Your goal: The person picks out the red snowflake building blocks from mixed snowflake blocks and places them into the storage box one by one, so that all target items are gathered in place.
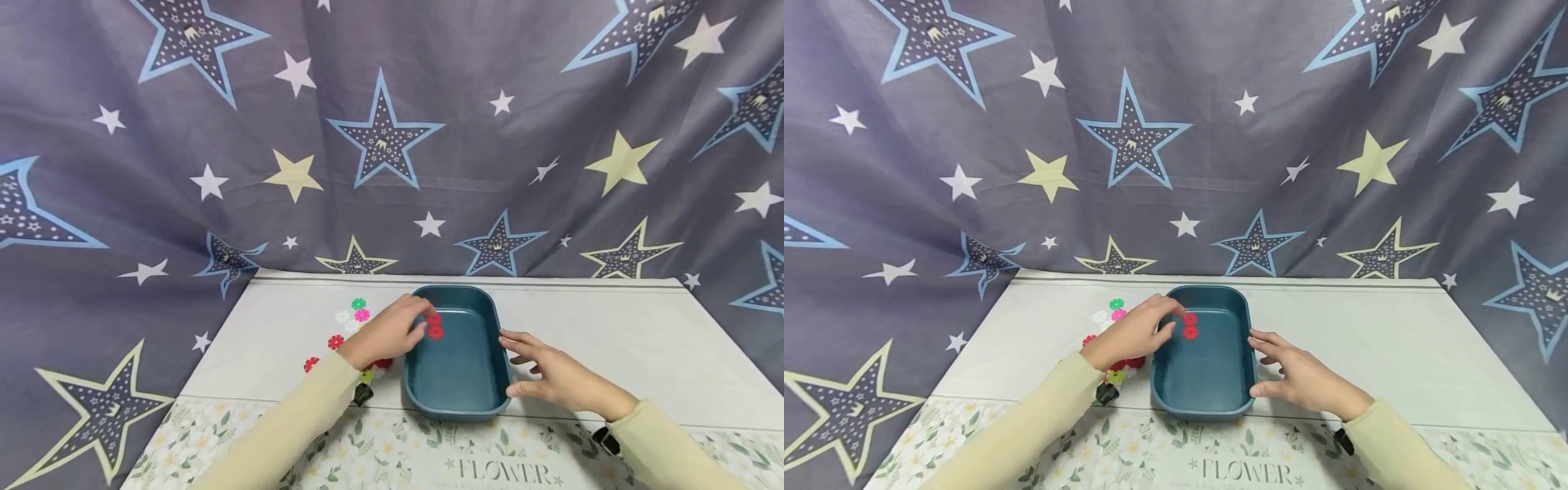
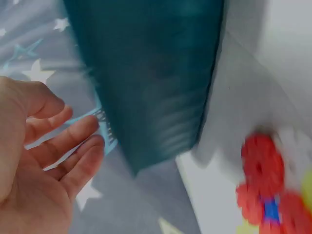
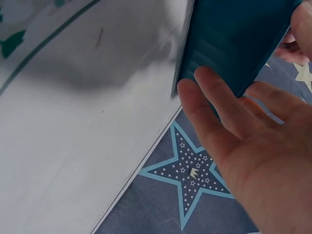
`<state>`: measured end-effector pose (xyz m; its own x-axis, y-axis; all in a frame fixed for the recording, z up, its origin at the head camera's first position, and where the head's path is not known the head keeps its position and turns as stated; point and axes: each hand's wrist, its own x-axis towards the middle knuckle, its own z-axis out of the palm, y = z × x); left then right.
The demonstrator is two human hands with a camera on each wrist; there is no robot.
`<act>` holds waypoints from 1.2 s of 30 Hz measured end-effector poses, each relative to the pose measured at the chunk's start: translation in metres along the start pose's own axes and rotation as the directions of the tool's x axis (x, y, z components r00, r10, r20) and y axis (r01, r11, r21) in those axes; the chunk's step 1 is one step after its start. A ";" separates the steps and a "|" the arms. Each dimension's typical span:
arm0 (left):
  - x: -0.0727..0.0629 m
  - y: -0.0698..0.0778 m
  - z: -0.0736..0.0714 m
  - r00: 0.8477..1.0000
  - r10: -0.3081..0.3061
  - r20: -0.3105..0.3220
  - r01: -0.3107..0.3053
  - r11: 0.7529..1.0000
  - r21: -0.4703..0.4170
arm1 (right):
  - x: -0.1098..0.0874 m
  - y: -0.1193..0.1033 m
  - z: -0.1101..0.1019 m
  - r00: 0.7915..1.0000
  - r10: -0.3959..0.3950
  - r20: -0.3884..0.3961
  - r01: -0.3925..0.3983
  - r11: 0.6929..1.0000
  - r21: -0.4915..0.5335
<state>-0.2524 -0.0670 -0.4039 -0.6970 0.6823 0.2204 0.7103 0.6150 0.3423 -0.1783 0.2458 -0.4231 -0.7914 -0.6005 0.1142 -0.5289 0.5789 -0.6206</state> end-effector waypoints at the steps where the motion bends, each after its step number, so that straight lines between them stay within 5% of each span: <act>1: -0.007 -0.001 -0.005 1.000 0.002 -0.029 -0.002 1.000 -0.006 | 0.000 0.000 0.000 1.000 -0.001 -0.002 0.001 1.000 0.005; 7: -0.049 -0.017 -0.029 0.989 -0.051 -0.136 0.053 0.999 0.007 | -0.001 -0.002 0.000 1.000 0.000 0.004 -0.001 1.000 0.024; 11: -0.072 -0.034 -0.030 0.990 -0.142 -0.015 0.141 0.988 -0.055 | -0.003 -0.001 -0.002 1.000 0.015 0.004 -0.015 0.999 0.034; 14: -0.087 -0.046 -0.024 0.973 -0.199 0.117 0.208 0.975 -0.073 | -0.003 -0.001 -0.002 1.000 0.018 0.003 -0.018 0.999 0.035; 17: -0.096 -0.056 -0.016 0.961 -0.227 0.159 0.233 0.972 -0.022 | -0.002 -0.002 -0.001 1.000 0.013 0.003 -0.013 0.999 0.038; 26: -0.089 -0.062 0.002 0.968 -0.245 0.057 0.239 0.966 0.100 | -0.001 -0.004 0.000 1.000 -0.002 -0.001 0.002 0.999 0.047; 36: -0.080 -0.063 -0.002 0.972 -0.216 0.093 0.208 0.974 0.094 | -0.002 -0.003 0.000 1.000 -0.011 -0.010 0.011 0.999 0.037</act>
<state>-0.2418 -0.1616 -0.4416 -0.8219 0.5669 0.0556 0.5562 0.7775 0.2936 -0.1754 0.2450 -0.4217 -0.7884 -0.6016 0.1285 -0.5260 0.5511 -0.6477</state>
